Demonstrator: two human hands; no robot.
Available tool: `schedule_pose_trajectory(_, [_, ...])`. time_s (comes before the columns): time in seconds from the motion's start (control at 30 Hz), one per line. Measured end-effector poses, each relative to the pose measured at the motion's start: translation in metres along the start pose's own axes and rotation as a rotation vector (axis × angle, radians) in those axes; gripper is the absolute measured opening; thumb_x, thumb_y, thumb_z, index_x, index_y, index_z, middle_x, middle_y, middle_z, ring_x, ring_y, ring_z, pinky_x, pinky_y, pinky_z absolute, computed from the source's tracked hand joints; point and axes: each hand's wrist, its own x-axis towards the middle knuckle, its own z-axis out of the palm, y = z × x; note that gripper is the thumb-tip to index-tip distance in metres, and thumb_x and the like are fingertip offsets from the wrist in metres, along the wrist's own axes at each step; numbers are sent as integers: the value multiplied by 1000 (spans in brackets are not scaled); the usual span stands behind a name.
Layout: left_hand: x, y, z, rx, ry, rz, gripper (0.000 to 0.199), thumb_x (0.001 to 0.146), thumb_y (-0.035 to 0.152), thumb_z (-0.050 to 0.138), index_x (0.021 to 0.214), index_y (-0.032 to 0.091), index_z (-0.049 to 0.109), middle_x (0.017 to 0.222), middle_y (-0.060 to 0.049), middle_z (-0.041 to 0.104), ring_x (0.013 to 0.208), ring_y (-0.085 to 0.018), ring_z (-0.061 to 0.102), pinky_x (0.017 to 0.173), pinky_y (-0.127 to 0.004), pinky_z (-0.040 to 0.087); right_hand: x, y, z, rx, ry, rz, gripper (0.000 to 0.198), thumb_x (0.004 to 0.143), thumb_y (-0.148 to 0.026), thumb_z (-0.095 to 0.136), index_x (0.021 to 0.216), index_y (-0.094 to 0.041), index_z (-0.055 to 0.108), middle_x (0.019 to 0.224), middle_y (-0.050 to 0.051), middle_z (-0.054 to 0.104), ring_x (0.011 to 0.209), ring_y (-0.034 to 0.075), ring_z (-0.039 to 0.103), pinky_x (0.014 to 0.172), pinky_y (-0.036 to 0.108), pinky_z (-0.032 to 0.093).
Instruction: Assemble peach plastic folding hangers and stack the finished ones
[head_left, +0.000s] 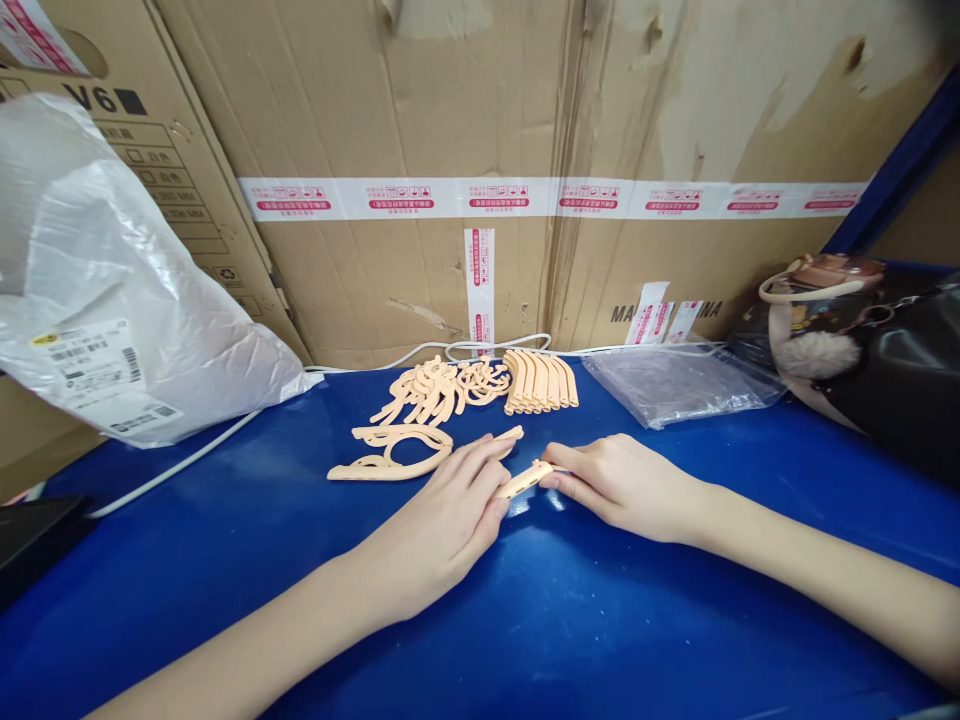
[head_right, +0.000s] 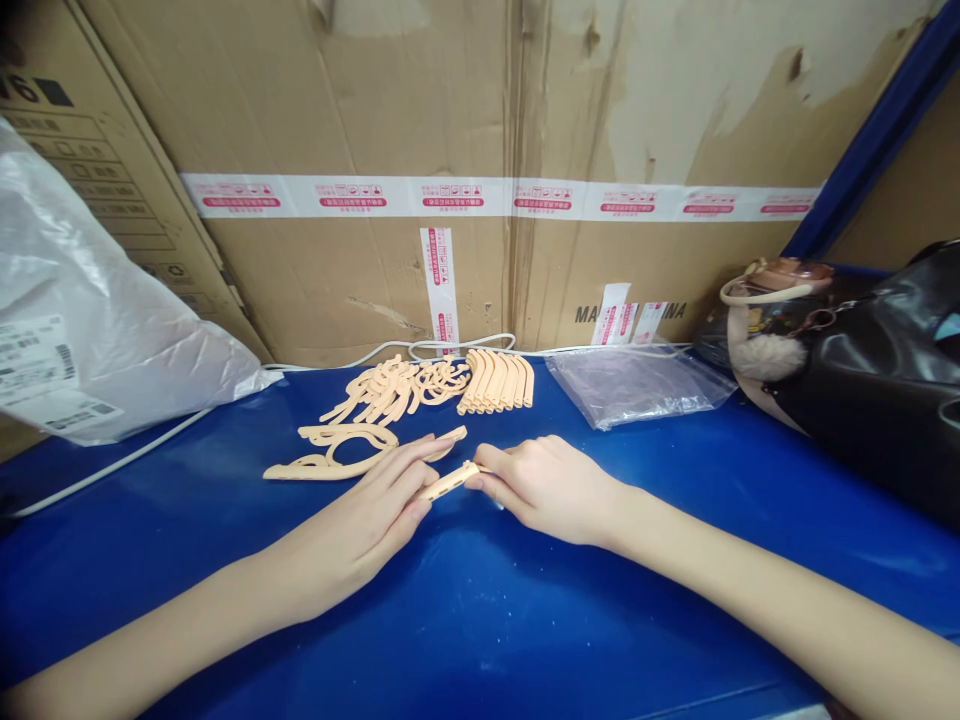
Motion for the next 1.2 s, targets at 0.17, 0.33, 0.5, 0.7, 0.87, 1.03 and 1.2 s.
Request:
schedule_pose_trajectory(0.17, [-2, 1, 1, -12, 4, -42, 25, 99, 33, 29, 96, 22, 51, 146, -5, 36, 139, -24, 23, 111, -50, 28, 1, -1, -2, 203, -3, 73, 35, 97, -49, 30, 87, -21, 49, 60, -2, 53, 54, 14, 52, 52, 23, 28])
schedule_pose_trajectory(0.33, [-2, -1, 2, 0, 3, -81, 28, 99, 34, 29, 111, 23, 52, 147, -5, 33, 137, -24, 27, 110, -50, 30, 1, -2, 2, 304, 10, 125, 33, 96, -50, 34, 90, -21, 50, 64, -3, 54, 57, 13, 51, 55, 23, 31])
schedule_pose_trajectory(0.5, [-3, -2, 7, 31, 31, -57, 28, 99, 32, 29, 108, 22, 53, 148, -7, 32, 137, -26, 28, 109, -51, 31, 2, -3, -1, 356, -18, 106, 33, 96, -48, 35, 83, -20, 49, 62, -4, 52, 56, 12, 49, 54, 23, 30])
schedule_pose_trajectory(0.7, [-4, 1, 10, -52, 63, -117, 26, 99, 34, 29, 113, 23, 49, 146, -4, 34, 136, -22, 28, 111, -47, 30, 2, -2, -4, 374, -14, 75, 36, 97, -46, 33, 80, -20, 49, 60, -4, 48, 54, 10, 47, 52, 23, 30])
schedule_pose_trajectory(0.87, [-3, 7, 5, -143, 56, -157, 24, 99, 33, 27, 108, 23, 46, 138, -6, 42, 135, -21, 30, 110, -45, 32, 1, 1, -8, 289, -10, -10, 34, 98, -45, 32, 82, -20, 49, 58, -4, 47, 50, 10, 44, 51, 22, 28])
schedule_pose_trajectory(1.03, [-3, 7, 4, -126, 60, -161, 22, 95, 42, 40, 103, 22, 45, 134, -9, 45, 134, -26, 31, 106, -49, 35, -2, -1, -10, 205, -28, -61, 32, 98, -44, 31, 82, -20, 46, 62, -3, 51, 52, 11, 47, 52, 23, 28])
schedule_pose_trajectory(1.2, [-4, 4, 5, -81, 32, -152, 34, 93, 47, 41, 117, 23, 46, 144, -9, 35, 135, -28, 28, 108, -52, 31, 0, -1, -9, 210, -26, -42, 33, 98, -44, 30, 81, -21, 45, 59, -4, 49, 49, 11, 45, 51, 22, 27])
